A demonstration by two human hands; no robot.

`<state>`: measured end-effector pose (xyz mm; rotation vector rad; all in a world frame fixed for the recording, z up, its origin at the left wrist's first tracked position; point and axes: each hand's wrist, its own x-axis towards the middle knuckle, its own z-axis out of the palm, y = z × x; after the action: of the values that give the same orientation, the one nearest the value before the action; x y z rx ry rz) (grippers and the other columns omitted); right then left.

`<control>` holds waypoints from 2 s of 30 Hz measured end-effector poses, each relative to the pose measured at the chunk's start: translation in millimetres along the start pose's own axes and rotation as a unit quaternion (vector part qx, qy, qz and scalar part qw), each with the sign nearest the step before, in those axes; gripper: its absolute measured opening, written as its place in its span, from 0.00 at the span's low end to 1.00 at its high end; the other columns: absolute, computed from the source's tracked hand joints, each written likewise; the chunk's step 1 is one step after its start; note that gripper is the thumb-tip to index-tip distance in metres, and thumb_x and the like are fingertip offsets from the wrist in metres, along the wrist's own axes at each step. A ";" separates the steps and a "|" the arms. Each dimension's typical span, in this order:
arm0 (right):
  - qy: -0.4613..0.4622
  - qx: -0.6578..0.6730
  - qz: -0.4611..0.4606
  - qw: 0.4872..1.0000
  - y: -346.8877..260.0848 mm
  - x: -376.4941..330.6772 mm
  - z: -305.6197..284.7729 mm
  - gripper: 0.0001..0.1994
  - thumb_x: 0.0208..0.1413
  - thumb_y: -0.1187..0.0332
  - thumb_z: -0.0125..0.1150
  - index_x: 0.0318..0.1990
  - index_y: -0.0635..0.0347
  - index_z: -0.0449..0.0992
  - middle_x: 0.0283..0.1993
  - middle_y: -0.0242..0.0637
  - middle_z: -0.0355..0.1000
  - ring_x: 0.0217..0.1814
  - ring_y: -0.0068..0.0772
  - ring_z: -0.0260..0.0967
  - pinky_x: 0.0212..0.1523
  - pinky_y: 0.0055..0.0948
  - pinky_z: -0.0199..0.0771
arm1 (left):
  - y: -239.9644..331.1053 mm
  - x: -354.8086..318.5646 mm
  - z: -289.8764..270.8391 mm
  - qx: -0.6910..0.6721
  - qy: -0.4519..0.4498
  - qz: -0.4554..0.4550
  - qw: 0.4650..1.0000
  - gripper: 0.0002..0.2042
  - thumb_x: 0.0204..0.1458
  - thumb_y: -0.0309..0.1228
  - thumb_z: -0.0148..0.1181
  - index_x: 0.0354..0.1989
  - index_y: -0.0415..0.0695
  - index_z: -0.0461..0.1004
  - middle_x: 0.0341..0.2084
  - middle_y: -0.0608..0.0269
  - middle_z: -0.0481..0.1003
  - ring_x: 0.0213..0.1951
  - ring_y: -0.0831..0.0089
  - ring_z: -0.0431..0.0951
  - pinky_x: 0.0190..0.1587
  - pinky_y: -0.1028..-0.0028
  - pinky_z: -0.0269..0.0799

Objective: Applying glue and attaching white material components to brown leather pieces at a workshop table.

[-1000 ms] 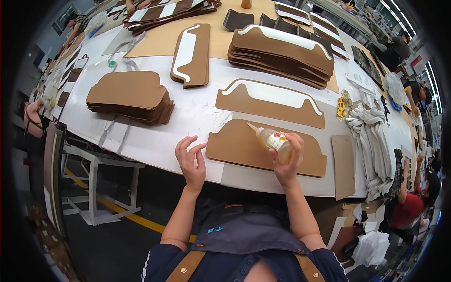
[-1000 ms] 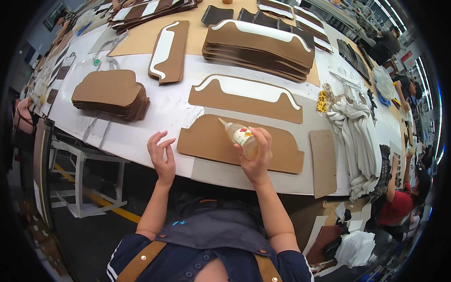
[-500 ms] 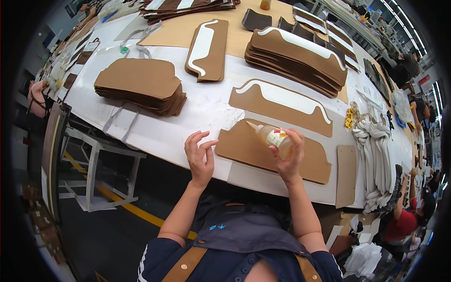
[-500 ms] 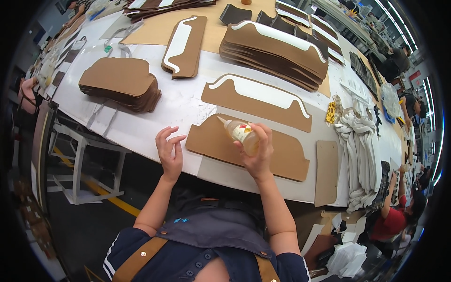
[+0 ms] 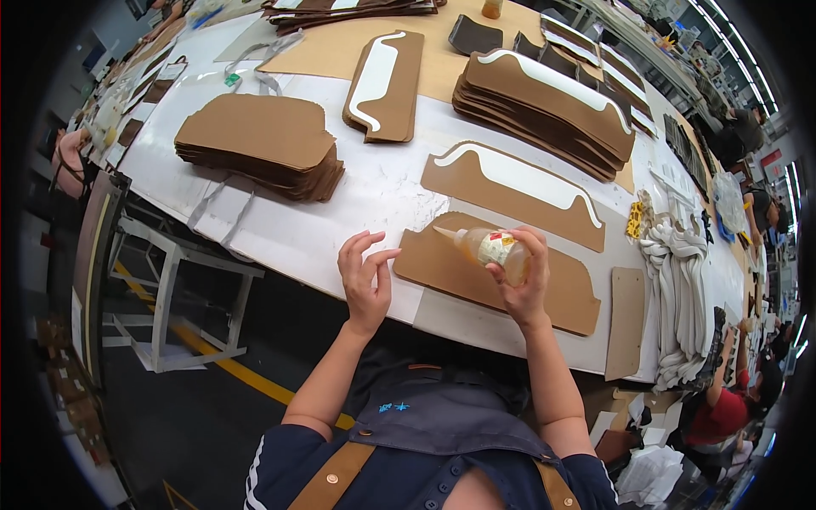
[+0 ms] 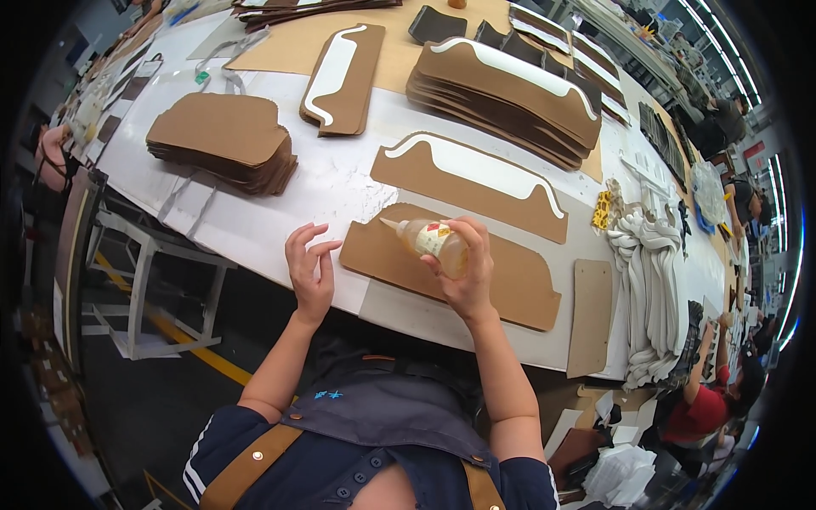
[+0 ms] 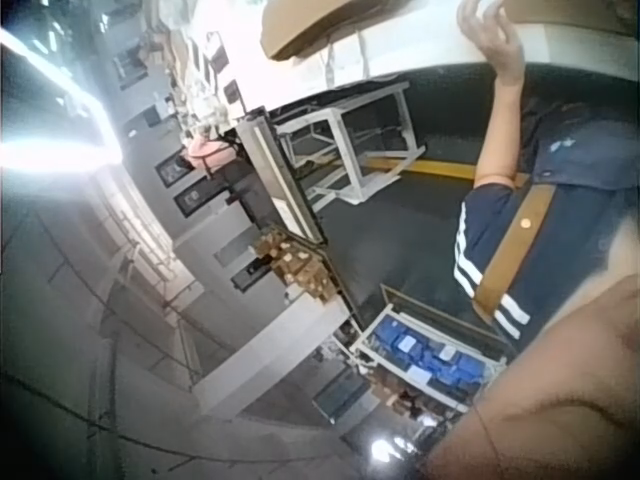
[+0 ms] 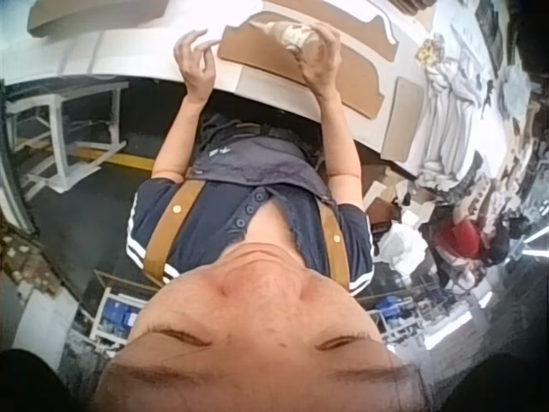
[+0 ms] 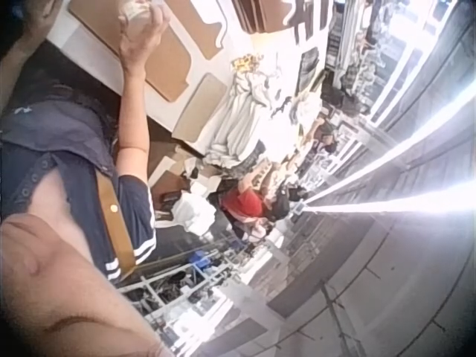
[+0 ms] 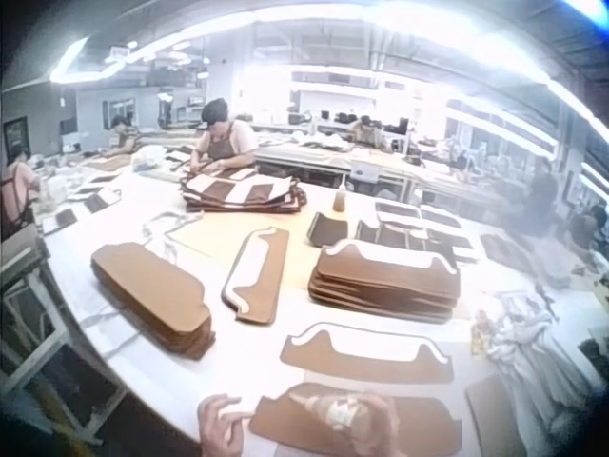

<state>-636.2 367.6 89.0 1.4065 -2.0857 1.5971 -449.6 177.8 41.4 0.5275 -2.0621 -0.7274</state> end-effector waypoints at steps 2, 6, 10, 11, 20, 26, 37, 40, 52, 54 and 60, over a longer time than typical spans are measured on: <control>-0.005 0.012 0.003 1.000 -0.5 -0.8 -0.3 0.32 0.51 0.67 0.79 0.61 0.56 0.69 0.56 0.47 0.70 0.55 0.48 0.73 0.54 0.40 0.77 | 0.5 0.2 -0.7 0.002 0.001 -0.002 1.000 0.14 0.52 0.15 0.57 0.41 0.47 0.83 0.53 0.59 0.76 0.63 0.54 0.69 0.65 0.57 0.64; -0.018 0.011 0.006 1.000 -5.6 -3.3 -2.3 0.32 0.50 0.68 0.79 0.61 0.57 0.68 0.56 0.48 0.71 0.56 0.48 0.72 0.56 0.40 0.76 | 2.0 0.6 -0.5 0.003 0.013 -0.001 1.000 0.14 0.54 0.15 0.56 0.44 0.45 0.81 0.54 0.59 0.75 0.63 0.54 0.68 0.65 0.57 0.63; -0.022 0.021 0.005 1.000 -8.1 -8.0 0.5 0.33 0.49 0.68 0.80 0.62 0.56 0.68 0.56 0.48 0.71 0.57 0.47 0.72 0.57 0.40 0.75 | 2.0 -1.2 -1.9 0.013 0.033 -0.017 0.999 0.12 0.59 0.16 0.53 0.48 0.41 0.78 0.55 0.56 0.74 0.65 0.53 0.66 0.67 0.58 0.62; -0.022 0.021 0.006 1.000 -8.2 -8.8 1.3 0.33 0.49 0.68 0.80 0.62 0.56 0.68 0.56 0.48 0.71 0.57 0.47 0.72 0.57 0.40 0.75 | 2.0 -1.4 -1.6 0.012 0.033 -0.018 0.999 0.12 0.59 0.16 0.53 0.48 0.41 0.78 0.55 0.56 0.74 0.65 0.53 0.66 0.67 0.58 0.62; -0.024 0.015 -0.032 0.999 -16.1 -14.5 20.2 0.34 0.48 0.66 0.81 0.62 0.55 0.68 0.58 0.49 0.71 0.56 0.48 0.74 0.54 0.40 0.79 | 0.2 -2.8 -3.7 0.025 0.041 -0.017 0.999 0.12 0.58 0.17 0.53 0.48 0.41 0.78 0.56 0.55 0.73 0.67 0.53 0.63 0.69 0.55 0.57; 0.014 0.011 -0.051 0.999 -23.2 -18.3 31.1 0.34 0.52 0.63 0.80 0.63 0.58 0.66 0.58 0.47 0.70 0.59 0.46 0.73 0.56 0.40 0.77 | 0.5 -3.4 -2.4 0.022 0.045 -0.019 0.999 0.12 0.58 0.18 0.54 0.47 0.43 0.79 0.56 0.56 0.73 0.67 0.52 0.63 0.69 0.55 0.57; 0.448 0.212 0.224 0.839 24.8 -62.3 -160.2 0.32 0.73 0.41 0.44 0.66 0.62 0.67 0.66 0.38 0.69 0.70 0.33 0.63 0.74 0.39 0.58 | 0.2 -5.3 -0.5 0.023 0.045 -0.006 0.999 0.11 0.62 0.18 0.52 0.47 0.39 0.79 0.57 0.54 0.73 0.67 0.50 0.62 0.69 0.53 0.56; 0.536 0.078 0.276 0.794 29.2 -116.8 -204.5 0.30 0.75 0.44 0.43 0.65 0.65 0.66 0.67 0.41 0.66 0.70 0.34 0.62 0.73 0.38 0.57 | 1.5 -3.9 -1.6 0.036 0.030 0.013 0.999 0.11 0.63 0.18 0.51 0.48 0.40 0.77 0.58 0.54 0.72 0.68 0.53 0.63 0.70 0.55 0.56; 0.546 -0.215 0.300 0.752 62.9 -213.4 -240.6 0.24 0.78 0.53 0.39 0.61 0.68 0.63 0.61 0.47 0.64 0.64 0.39 0.61 0.69 0.37 0.57 | 2.4 -2.3 4.1 0.061 0.005 0.014 0.998 0.10 0.62 0.17 0.52 0.45 0.41 0.79 0.58 0.57 0.72 0.68 0.54 0.63 0.69 0.55 0.57; 0.547 -0.144 0.300 0.768 52.1 -207.4 -241.5 0.24 0.77 0.51 0.41 0.61 0.65 0.65 0.61 0.43 0.65 0.64 0.35 0.61 0.69 0.35 0.57 | 2.9 -2.0 5.1 0.062 0.005 0.013 0.998 0.10 0.62 0.17 0.52 0.45 0.41 0.79 0.58 0.57 0.72 0.68 0.54 0.63 0.69 0.54 0.57; 0.481 0.279 0.373 0.743 19.1 -177.9 -250.2 0.23 0.74 0.45 0.47 0.58 0.57 0.69 0.59 0.35 0.69 0.63 0.27 0.66 0.63 0.35 0.66 | -0.2 -3.7 6.0 0.077 -0.007 0.018 0.997 0.10 0.62 0.17 0.52 0.46 0.40 0.79 0.59 0.56 0.72 0.68 0.56 0.63 0.69 0.57 0.59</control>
<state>-651.1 674.3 70.9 -0.4356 -1.5268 2.5588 -452.6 181.7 36.4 0.5718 -2.1461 -0.5542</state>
